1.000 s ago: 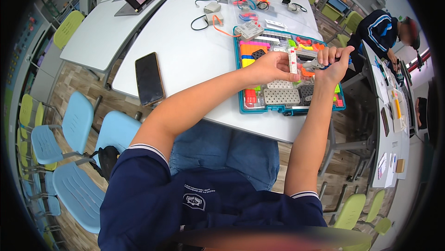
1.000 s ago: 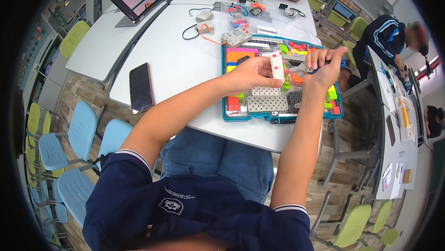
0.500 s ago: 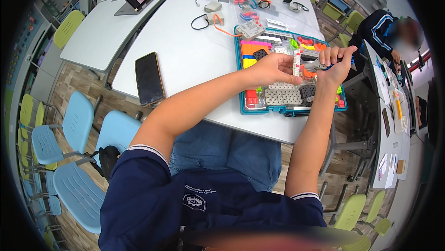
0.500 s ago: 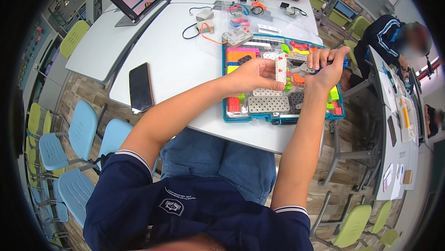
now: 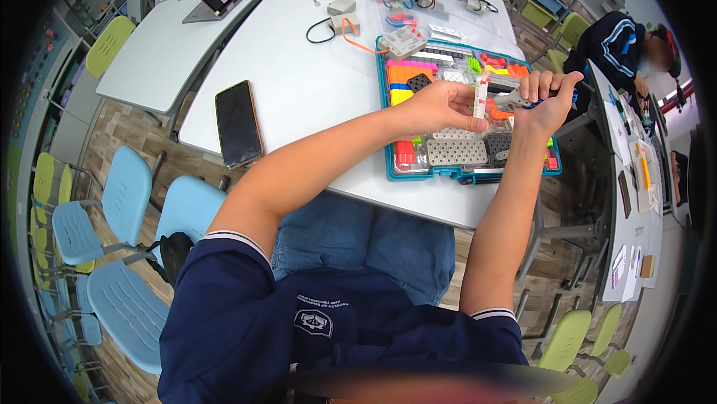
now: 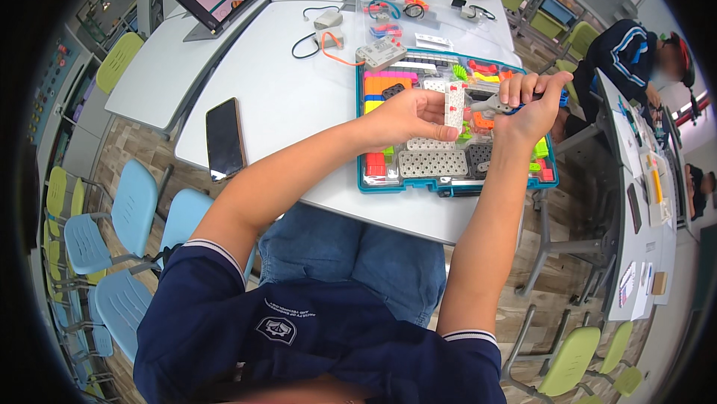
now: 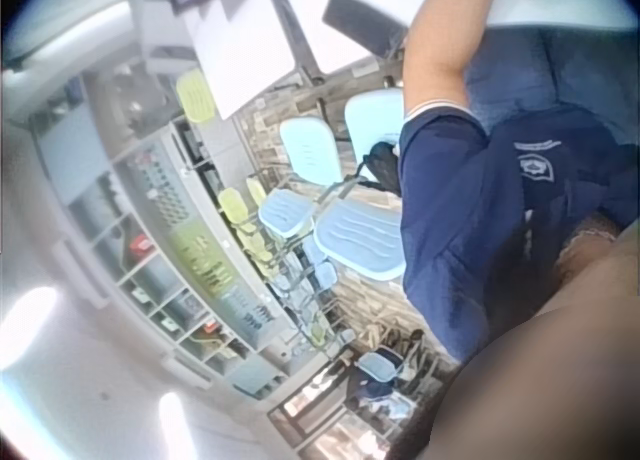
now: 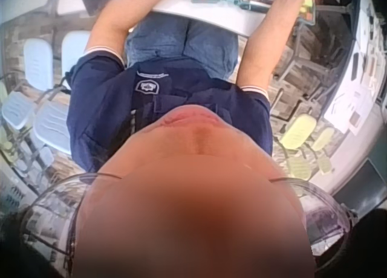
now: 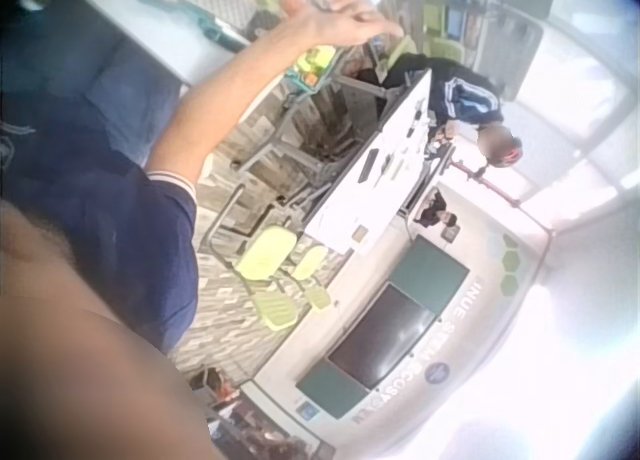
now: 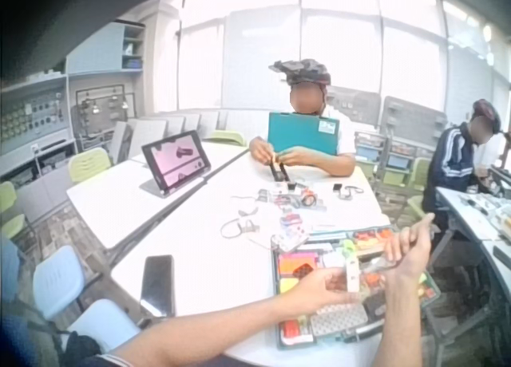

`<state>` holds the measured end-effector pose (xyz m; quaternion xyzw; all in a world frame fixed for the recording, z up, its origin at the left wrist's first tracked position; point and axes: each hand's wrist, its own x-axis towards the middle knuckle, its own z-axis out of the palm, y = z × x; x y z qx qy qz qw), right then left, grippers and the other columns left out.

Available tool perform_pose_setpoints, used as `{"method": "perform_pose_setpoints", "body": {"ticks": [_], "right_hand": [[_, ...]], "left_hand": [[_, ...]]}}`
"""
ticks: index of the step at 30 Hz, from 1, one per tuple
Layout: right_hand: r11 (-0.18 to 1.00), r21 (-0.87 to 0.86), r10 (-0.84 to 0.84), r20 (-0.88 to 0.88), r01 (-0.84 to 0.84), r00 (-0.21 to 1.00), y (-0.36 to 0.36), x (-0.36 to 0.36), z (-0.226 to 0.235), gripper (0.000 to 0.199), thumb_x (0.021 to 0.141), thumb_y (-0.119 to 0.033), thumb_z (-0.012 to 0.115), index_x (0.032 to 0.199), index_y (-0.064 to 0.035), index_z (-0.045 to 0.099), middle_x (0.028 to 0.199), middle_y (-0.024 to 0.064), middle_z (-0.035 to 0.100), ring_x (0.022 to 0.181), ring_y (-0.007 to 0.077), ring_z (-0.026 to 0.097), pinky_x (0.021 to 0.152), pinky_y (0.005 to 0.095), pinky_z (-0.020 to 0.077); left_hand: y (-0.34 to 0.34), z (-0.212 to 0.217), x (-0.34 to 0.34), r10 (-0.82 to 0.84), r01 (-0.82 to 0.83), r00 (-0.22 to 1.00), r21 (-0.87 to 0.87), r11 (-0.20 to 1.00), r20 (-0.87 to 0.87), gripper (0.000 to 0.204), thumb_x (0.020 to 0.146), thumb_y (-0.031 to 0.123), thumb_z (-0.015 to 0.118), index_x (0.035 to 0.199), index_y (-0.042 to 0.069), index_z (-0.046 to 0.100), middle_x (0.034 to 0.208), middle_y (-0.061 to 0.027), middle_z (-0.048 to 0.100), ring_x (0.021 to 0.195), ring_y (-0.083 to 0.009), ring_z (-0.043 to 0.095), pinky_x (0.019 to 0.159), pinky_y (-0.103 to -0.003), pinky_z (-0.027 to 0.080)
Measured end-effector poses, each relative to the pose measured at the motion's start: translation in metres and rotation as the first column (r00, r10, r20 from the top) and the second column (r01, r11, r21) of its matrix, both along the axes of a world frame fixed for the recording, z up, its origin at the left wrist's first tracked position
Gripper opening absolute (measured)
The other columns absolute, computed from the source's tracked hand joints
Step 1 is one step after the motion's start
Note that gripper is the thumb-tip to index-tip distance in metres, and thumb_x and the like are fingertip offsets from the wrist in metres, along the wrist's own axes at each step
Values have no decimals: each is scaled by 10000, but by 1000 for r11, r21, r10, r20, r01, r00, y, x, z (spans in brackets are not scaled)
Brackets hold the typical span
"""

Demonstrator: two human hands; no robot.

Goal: The person uses a blue plastic tool to press and separate small plastic components from a perforated sheet inside a teal organizer. They repeatedly pick up the sheet, apply the tool to individual pieces, and place the sheet back into the organizer while handling the separated parts.

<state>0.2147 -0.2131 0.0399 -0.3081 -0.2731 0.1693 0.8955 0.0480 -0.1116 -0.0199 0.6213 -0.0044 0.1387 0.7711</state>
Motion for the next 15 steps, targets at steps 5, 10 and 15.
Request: {"method": "perform_pose_setpoints", "body": {"ticks": [5,10,15], "right_hand": [[1000,-11,-16,20,16,1000,-1,0,0,575,1042,-571,526,707,-123,393,541,0,286,429,149,285,426,317,272],[1000,-3,1,32,-1,999,-1,2,-1,571,1040,-573,528,711,-125,395,540,1,288,426,150,287,426,318,279],[1000,12,13,76,-14,997,0,2,-1,572,1042,-577,519,715,-126,388,538,4,292,424,152,284,426,319,284]], "left_hand": [[0,2,0,-22,22,1000,-42,999,2,653,863,147,854,1415,-3,539,1303,-102,676,1184,-179,649,1054,-342,504],[0,4,-2,-16,16,1000,-18,1000,-8,661,871,123,843,1430,6,510,1342,-101,653,1214,-184,639,1069,-349,502],[-1,4,-2,13,-13,1000,-19,1000,0,666,866,90,838,1439,16,505,1340,-100,658,1223,-190,639,1073,-356,502]]}}
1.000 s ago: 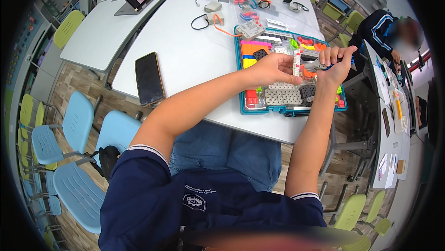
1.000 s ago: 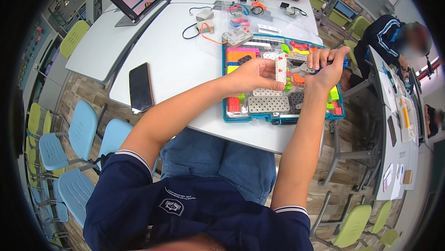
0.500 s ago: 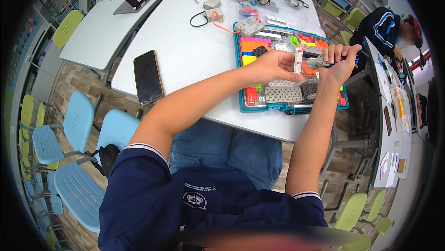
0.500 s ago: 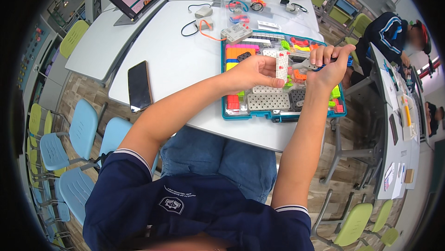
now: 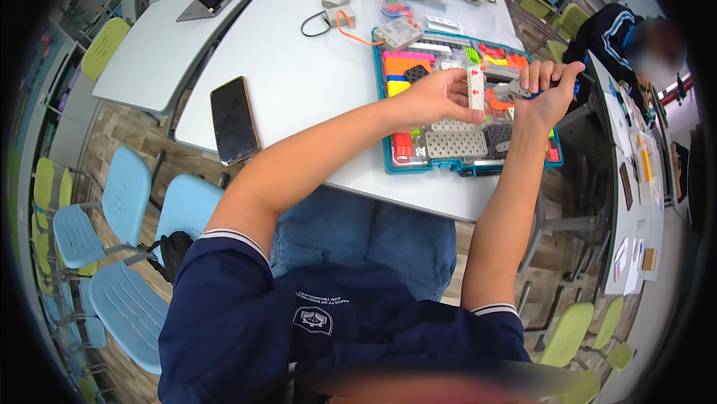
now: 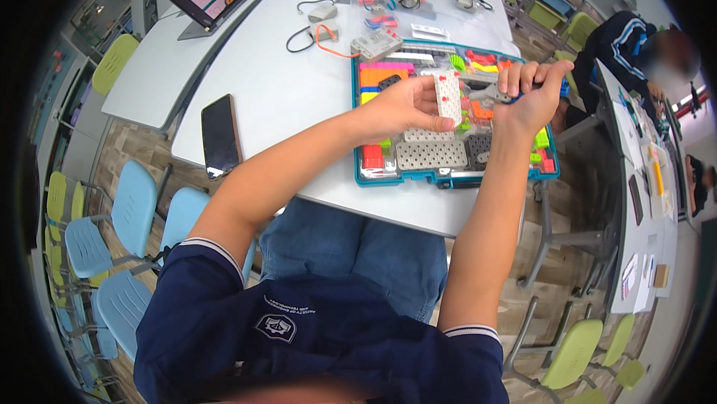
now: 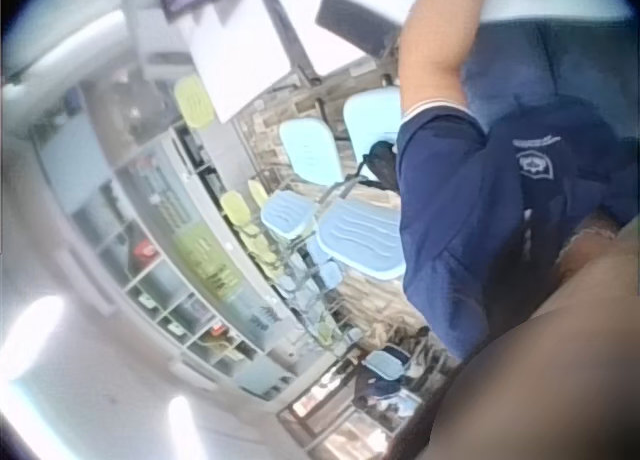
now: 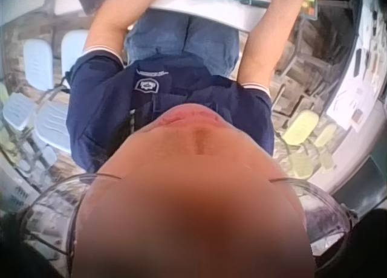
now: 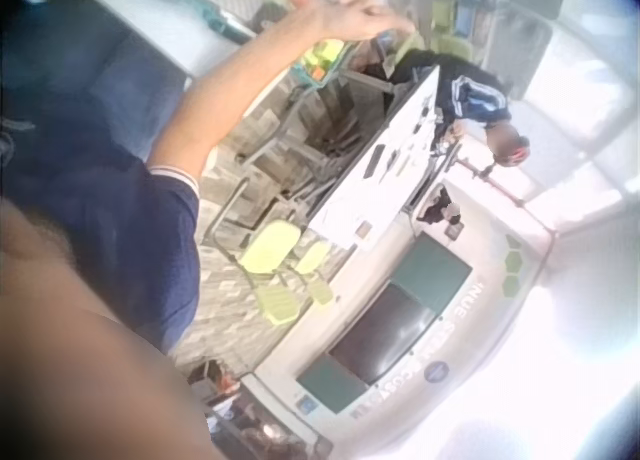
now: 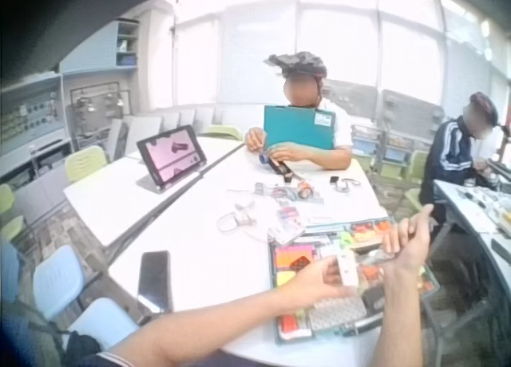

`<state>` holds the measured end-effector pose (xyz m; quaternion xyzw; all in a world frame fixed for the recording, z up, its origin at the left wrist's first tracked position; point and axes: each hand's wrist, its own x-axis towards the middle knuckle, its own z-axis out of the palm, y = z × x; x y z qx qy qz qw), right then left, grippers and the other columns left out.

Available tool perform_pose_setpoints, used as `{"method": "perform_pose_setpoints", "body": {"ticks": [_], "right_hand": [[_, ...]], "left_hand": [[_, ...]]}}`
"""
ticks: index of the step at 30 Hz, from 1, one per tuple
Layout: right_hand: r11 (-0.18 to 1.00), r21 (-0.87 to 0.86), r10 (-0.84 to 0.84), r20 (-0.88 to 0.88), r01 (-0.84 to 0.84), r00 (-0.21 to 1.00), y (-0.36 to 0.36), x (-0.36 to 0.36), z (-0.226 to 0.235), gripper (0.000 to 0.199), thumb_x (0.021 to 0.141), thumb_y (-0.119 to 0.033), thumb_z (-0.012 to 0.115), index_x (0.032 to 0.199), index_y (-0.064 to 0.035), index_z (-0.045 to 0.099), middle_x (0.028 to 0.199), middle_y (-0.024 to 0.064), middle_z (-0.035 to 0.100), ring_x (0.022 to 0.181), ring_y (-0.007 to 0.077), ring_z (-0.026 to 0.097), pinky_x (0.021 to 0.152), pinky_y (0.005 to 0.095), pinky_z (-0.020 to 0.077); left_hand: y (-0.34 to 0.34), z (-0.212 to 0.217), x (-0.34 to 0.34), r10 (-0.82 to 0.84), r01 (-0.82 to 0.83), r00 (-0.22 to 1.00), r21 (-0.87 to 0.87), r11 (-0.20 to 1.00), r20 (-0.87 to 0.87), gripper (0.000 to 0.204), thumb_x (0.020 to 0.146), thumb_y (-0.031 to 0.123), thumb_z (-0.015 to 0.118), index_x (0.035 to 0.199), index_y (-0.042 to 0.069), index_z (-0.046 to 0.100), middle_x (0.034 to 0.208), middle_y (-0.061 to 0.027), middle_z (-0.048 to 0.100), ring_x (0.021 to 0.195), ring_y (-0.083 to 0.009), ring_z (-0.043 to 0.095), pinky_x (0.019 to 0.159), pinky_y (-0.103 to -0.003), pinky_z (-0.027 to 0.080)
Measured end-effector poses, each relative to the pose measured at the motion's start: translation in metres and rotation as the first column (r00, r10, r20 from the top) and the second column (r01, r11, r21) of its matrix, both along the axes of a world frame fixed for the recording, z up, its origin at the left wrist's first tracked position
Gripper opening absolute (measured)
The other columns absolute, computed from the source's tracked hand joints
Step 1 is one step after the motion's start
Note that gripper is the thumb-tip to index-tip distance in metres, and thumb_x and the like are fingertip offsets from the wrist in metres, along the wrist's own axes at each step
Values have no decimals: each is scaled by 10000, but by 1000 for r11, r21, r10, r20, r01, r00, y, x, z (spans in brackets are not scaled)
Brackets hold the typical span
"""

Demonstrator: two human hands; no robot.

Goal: The person uses a blue plastic tool to press and separate small plastic components from a perforated sheet inside a teal organizer. They repeatedly pick up the sheet, apply the tool to individual pieces, and place the sheet back into the organizer while handling the separated parts.

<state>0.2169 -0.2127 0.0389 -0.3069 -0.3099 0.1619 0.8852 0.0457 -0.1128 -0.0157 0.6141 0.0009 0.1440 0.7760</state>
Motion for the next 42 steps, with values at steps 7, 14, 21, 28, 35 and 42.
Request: {"method": "perform_pose_setpoints", "body": {"ticks": [7,14,21,28,35,42], "right_hand": [[998,36,-52,82,49,995,-1,-5,2,572,1046,-578,511,720,-128,375,538,9,302,436,165,306,446,346,295],[997,47,-75,154,68,985,4,-20,3,576,1024,-554,585,716,-115,374,544,7,313,426,153,366,438,342,347],[995,28,-96,283,92,954,4,-23,1,574,998,-550,627,712,-107,399,542,8,333,434,158,376,455,340,355],[996,43,-83,353,73,932,7,-22,-2,572,1011,-525,621,708,-94,398,543,13,344,440,154,399,452,338,371],[995,46,-98,356,87,930,9,-20,-5,570,1024,-515,607,704,-98,386,546,8,336,439,144,389,450,328,361],[991,52,-137,422,127,896,19,-23,-12,533,1064,-510,527,709,-131,404,547,-31,323,383,111,327,375,271,334]], "left_hand": [[2,-3,-2,-25,25,999,3,1000,-48,613,898,116,813,1426,20,517,1343,-99,664,1251,-200,628,1070,-367,495],[0,-1,-6,-36,38,997,32,999,-75,576,928,128,784,1420,13,509,1357,-96,649,1277,-196,604,1114,-370,452],[2,-3,-4,-65,67,996,21,998,-68,549,944,100,752,1422,3,500,1362,-94,639,1281,-192,598,1134,-366,438],[3,-3,-4,-44,44,996,-1,999,-83,559,951,122,745,1438,7,495,1358,-82,639,1292,-182,584,1137,-366,434],[5,-8,-1,-58,67,996,123,990,-74,572,967,173,726,1458,14,479,1373,-82,632,1302,-186,577,1144,-372,429],[7,-12,0,-73,76,997,114,991,-27,621,969,203,722,1489,19,437,1398,-90,620,1328,-190,562,1159,-375,419]]}}
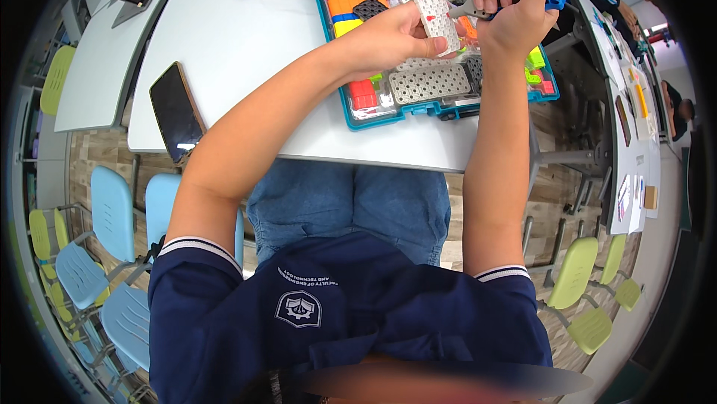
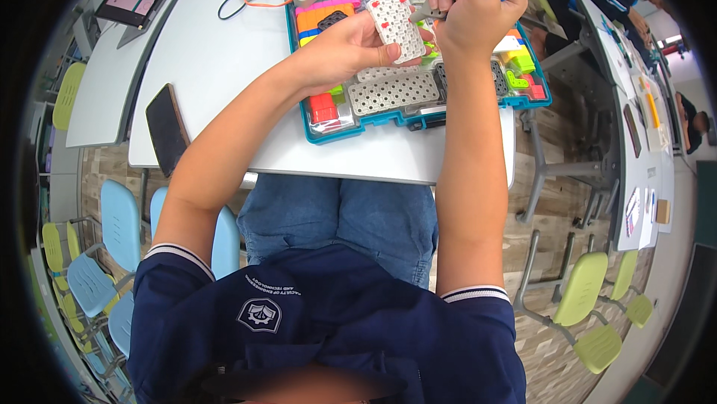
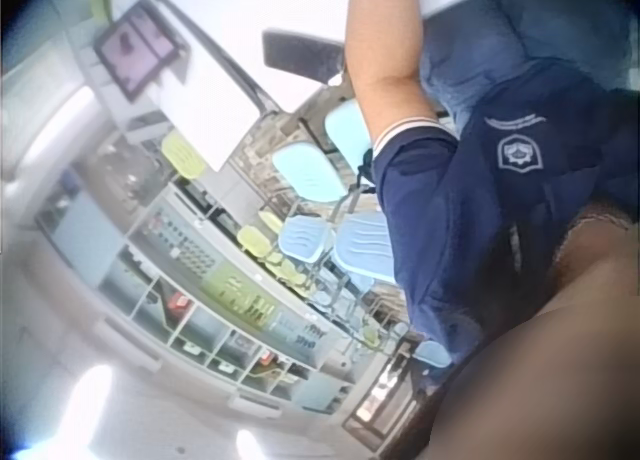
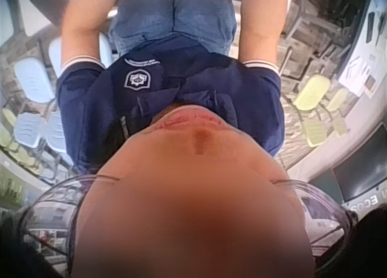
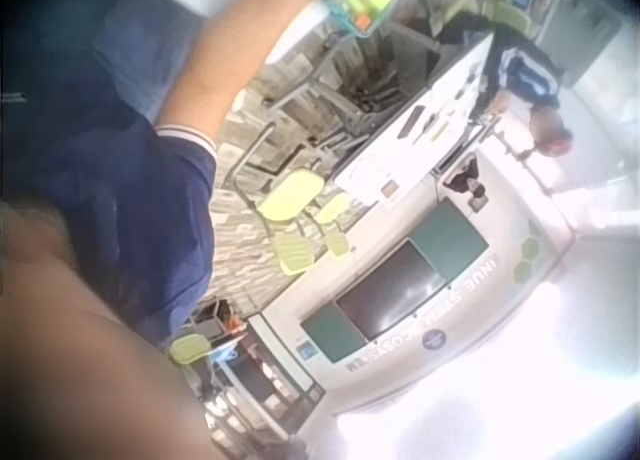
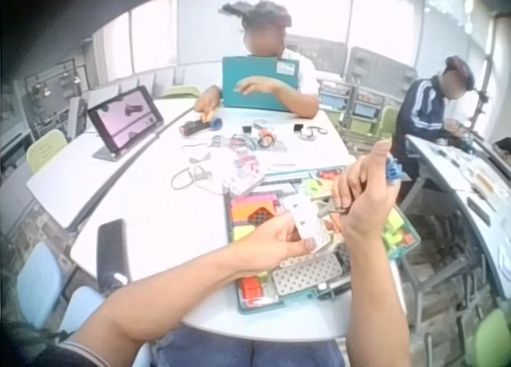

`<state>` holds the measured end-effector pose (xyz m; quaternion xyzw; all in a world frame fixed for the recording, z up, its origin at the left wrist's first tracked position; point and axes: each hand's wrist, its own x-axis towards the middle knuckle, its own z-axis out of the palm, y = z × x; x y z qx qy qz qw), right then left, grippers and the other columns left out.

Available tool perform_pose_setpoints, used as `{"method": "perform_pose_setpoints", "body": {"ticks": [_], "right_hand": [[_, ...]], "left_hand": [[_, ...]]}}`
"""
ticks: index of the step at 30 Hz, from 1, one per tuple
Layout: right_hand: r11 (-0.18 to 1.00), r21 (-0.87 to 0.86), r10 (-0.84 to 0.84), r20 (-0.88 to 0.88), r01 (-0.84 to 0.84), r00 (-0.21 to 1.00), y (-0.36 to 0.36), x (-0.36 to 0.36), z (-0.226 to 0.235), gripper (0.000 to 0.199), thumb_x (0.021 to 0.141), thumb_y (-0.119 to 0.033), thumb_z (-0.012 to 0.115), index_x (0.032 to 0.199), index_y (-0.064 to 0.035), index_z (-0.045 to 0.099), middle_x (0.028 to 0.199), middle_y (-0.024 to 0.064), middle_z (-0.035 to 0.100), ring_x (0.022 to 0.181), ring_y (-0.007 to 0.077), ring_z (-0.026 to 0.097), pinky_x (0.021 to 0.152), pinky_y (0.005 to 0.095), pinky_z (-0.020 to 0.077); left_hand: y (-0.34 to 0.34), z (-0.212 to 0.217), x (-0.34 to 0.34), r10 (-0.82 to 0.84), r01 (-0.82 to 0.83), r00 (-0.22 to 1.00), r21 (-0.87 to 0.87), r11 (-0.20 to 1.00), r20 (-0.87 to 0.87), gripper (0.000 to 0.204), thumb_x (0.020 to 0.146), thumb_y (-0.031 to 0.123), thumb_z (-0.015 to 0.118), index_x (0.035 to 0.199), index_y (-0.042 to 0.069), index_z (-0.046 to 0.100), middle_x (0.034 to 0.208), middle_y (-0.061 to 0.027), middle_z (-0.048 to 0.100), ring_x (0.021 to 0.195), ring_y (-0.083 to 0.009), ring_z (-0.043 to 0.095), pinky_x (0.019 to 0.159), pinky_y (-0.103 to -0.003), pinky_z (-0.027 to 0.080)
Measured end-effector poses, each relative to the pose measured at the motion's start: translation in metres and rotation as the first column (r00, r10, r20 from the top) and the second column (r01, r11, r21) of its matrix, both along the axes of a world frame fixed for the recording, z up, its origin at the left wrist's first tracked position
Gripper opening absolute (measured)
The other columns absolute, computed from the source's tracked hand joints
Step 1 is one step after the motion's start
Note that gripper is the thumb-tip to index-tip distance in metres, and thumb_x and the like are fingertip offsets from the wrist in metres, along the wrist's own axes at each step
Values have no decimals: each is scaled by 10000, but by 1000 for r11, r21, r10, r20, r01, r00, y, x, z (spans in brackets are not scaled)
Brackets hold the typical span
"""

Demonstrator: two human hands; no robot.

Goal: The person uses a blue plastic tool to press and separate small plastic components from a perforated sheet inside a teal organizer. They repeatedly pick up the sheet, apply the tool to individual pieces, and place the sheet back into the organizer while handling the separated parts.

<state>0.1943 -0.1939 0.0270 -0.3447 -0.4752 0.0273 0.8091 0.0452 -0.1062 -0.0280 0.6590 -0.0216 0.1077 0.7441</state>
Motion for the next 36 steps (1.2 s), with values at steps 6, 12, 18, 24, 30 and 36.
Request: {"method": "perform_pose_setpoints", "body": {"ticks": [6,12,18,24,30,36], "right_hand": [[968,108,233,-57,-226,971,6,-4,0,405,1089,-427,515,867,-90,469,641,11,401,490,134,409,488,288,415],[929,143,358,-113,-342,927,1,-7,8,445,1094,-473,459,1154,-35,514,860,59,473,796,188,480,804,354,438],[891,302,414,-237,-338,879,-8,7,15,520,1077,-512,454,1186,-5,491,917,76,445,845,216,438,827,385,400],[963,-86,-256,8,256,967,-5,2,12,141,965,-146,720,964,-61,607,717,-14,532,587,147,455,578,286,395],[640,-392,1,861,661,509,3,-31,-4,507,752,-327,877,1065,-10,635,969,142,722,947,344,679,821,437,543],[605,-468,149,861,644,486,7,-40,-17,531,758,-295,891,1134,-25,630,985,165,734,860,332,695,763,423,552]], "left_hand": [[-4,9,-2,30,-28,999,38,999,-45,616,982,241,719,1479,15,434,1405,-107,608,1306,-200,583,1145,-381,441],[1,22,-8,94,-88,992,-70,994,82,580,994,261,714,1434,-13,453,1369,-138,627,1281,-234,605,1124,-401,470],[11,27,-8,223,-219,964,-46,975,144,474,999,226,699,1352,-29,512,1343,-188,630,1247,-260,635,1113,-406,493],[44,45,-13,632,-584,757,-261,768,165,595,941,271,778,1305,-45,429,1193,-168,589,1069,-236,659,952,-368,556],[64,40,-12,772,-636,578,-447,630,265,555,958,243,761,1308,-42,438,1148,-153,597,976,-223,672,863,-350,587],[71,29,-5,796,-663,562,-454,595,223,710,945,225,778,1424,-59,338,1182,-168,598,994,-223,666,862,-357,590]]}}
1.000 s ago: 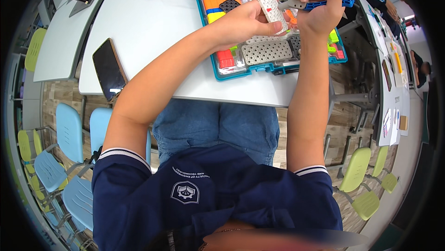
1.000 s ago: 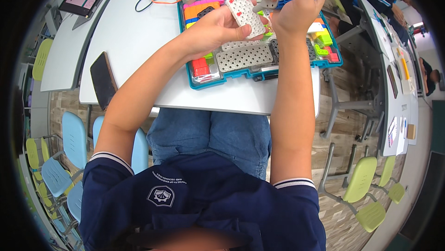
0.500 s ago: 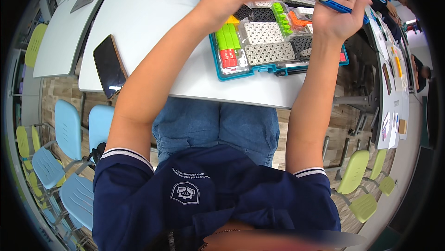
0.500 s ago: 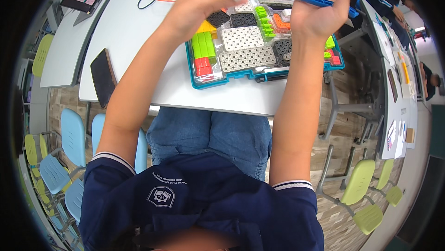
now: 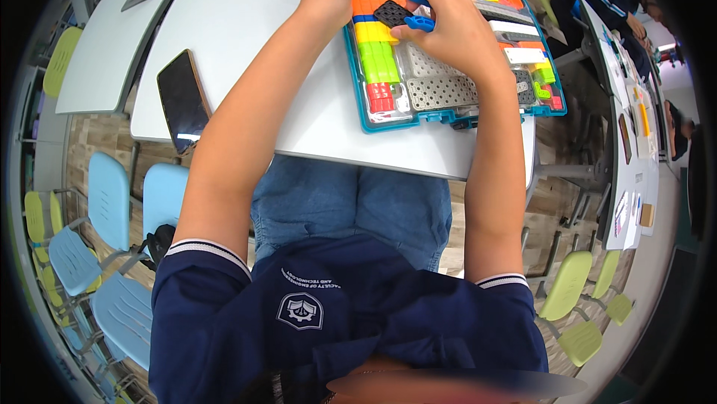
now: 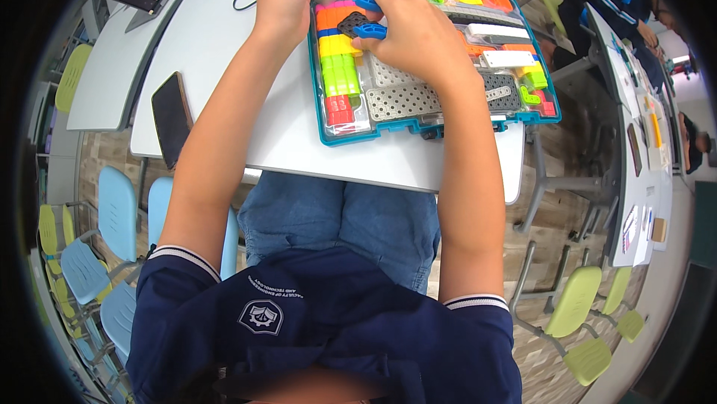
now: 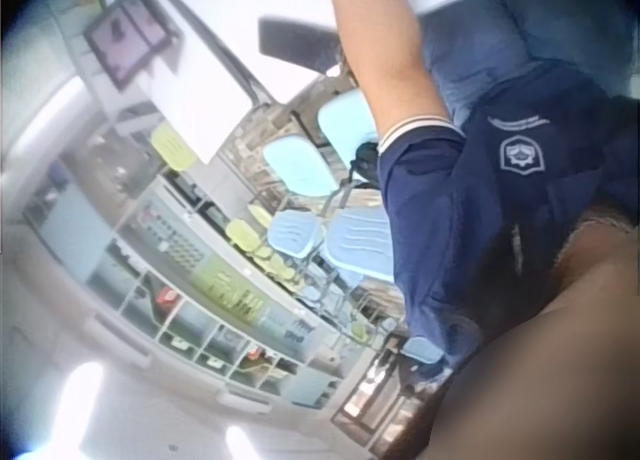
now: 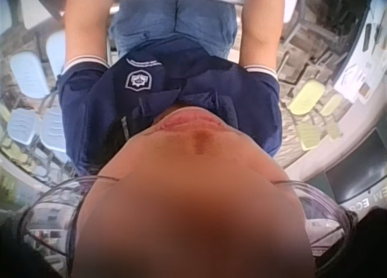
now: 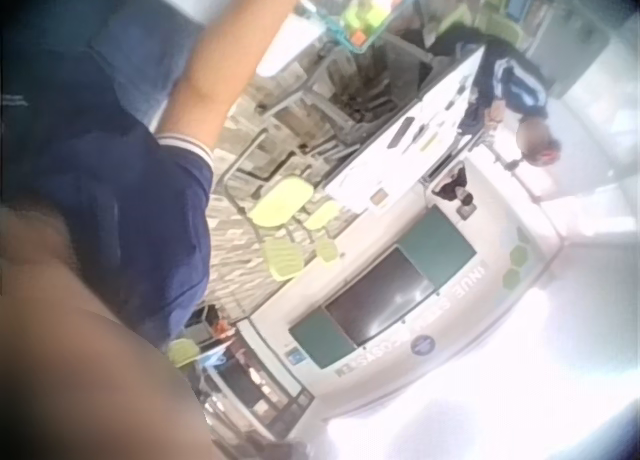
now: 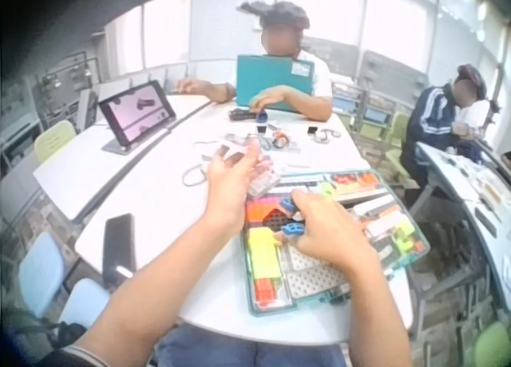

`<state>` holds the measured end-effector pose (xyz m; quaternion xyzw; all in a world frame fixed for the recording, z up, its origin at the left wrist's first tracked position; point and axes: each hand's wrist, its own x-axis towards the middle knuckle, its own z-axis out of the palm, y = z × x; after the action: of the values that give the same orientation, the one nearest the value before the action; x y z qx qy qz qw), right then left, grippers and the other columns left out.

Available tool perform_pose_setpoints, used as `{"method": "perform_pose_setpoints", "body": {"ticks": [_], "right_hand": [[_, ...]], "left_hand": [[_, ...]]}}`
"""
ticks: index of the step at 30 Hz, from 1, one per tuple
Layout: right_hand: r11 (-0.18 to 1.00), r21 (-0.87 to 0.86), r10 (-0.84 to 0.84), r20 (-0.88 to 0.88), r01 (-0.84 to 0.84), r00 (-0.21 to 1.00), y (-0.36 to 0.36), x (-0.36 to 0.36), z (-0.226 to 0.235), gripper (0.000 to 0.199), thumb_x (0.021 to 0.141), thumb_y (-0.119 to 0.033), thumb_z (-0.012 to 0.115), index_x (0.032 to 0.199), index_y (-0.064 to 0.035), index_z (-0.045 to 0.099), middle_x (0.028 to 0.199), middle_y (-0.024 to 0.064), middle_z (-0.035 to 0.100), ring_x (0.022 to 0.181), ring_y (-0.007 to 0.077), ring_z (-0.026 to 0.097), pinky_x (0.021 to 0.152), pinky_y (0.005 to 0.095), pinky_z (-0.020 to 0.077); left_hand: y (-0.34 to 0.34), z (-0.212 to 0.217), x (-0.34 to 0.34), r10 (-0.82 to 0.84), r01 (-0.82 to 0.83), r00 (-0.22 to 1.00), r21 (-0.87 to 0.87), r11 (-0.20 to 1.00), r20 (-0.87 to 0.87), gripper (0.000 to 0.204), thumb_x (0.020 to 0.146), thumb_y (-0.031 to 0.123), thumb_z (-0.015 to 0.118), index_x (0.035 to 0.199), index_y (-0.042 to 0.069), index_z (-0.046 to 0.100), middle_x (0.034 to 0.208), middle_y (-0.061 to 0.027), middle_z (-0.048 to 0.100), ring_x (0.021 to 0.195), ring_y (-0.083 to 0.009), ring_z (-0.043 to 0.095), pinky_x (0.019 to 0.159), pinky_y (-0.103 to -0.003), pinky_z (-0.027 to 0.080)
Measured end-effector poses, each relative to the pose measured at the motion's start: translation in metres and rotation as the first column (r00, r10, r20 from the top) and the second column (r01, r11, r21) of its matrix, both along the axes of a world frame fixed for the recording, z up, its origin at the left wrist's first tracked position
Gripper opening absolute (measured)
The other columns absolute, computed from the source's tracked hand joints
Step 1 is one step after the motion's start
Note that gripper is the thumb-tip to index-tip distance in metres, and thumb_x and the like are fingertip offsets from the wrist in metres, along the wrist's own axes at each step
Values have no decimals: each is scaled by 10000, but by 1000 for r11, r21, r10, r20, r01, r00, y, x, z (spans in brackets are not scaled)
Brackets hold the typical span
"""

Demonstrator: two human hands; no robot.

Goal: The person uses a blue plastic tool to press and separate small plastic components from a perforated sheet inside a teal organizer. They repeatedly pick up the sheet, apply the tool to individual pieces, and place the sheet back into the organizer while handling the separated parts.

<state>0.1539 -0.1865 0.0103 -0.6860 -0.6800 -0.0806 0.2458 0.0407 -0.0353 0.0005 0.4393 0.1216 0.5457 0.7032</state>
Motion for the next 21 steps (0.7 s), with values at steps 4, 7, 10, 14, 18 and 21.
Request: {"method": "perform_pose_setpoints", "body": {"ticks": [4,7,10,14,18,21], "right_hand": [[1000,-13,23,-38,-24,999,-1,6,0,478,771,-219,871,1135,-29,626,961,182,722,849,355,689,757,415,544],[984,163,-68,5,67,998,-3,16,5,434,798,-252,874,1102,-43,645,909,159,722,779,333,688,720,376,541],[886,371,-264,-94,280,960,-7,29,17,384,826,-302,880,1056,-52,701,851,80,734,726,196,703,682,333,545],[846,472,-186,-177,249,967,-15,31,27,293,832,-184,858,1025,-39,692,849,56,705,720,128,638,684,293,519],[886,454,-32,-134,90,990,-17,23,28,336,830,-66,815,1134,-23,680,877,131,680,735,240,630,700,332,497],[894,449,20,-54,7,998,-16,21,30,369,832,-64,813,1169,-3,678,1042,172,721,886,298,690,776,365,526]], "left_hand": [[-3,-5,2,28,-30,999,-47,998,-31,788,935,202,787,1479,-58,280,1189,-174,597,1006,-235,662,879,-362,589],[-3,-6,1,-98,95,994,-61,994,-45,825,947,205,771,1510,-64,232,1243,-201,590,1039,-253,667,887,-373,595],[-6,-5,0,-345,345,938,-107,933,15,796,979,229,730,1531,-62,237,1293,-207,589,1084,-252,670,874,-369,611],[-21,3,-4,-558,551,815,-88,830,-157,339,999,104,651,1279,-63,560,1323,-184,636,1225,-341,658,1097,-406,522],[-40,9,-7,-607,618,755,-40,785,-247,363,1006,53,608,1346,-51,534,1327,-176,637,1209,-329,670,1071,-408,545],[-42,10,-8,-557,608,723,-7,794,-409,404,999,70,633,1369,-46,521,1319,-164,642,1163,-308,699,1043,-394,560]]}}
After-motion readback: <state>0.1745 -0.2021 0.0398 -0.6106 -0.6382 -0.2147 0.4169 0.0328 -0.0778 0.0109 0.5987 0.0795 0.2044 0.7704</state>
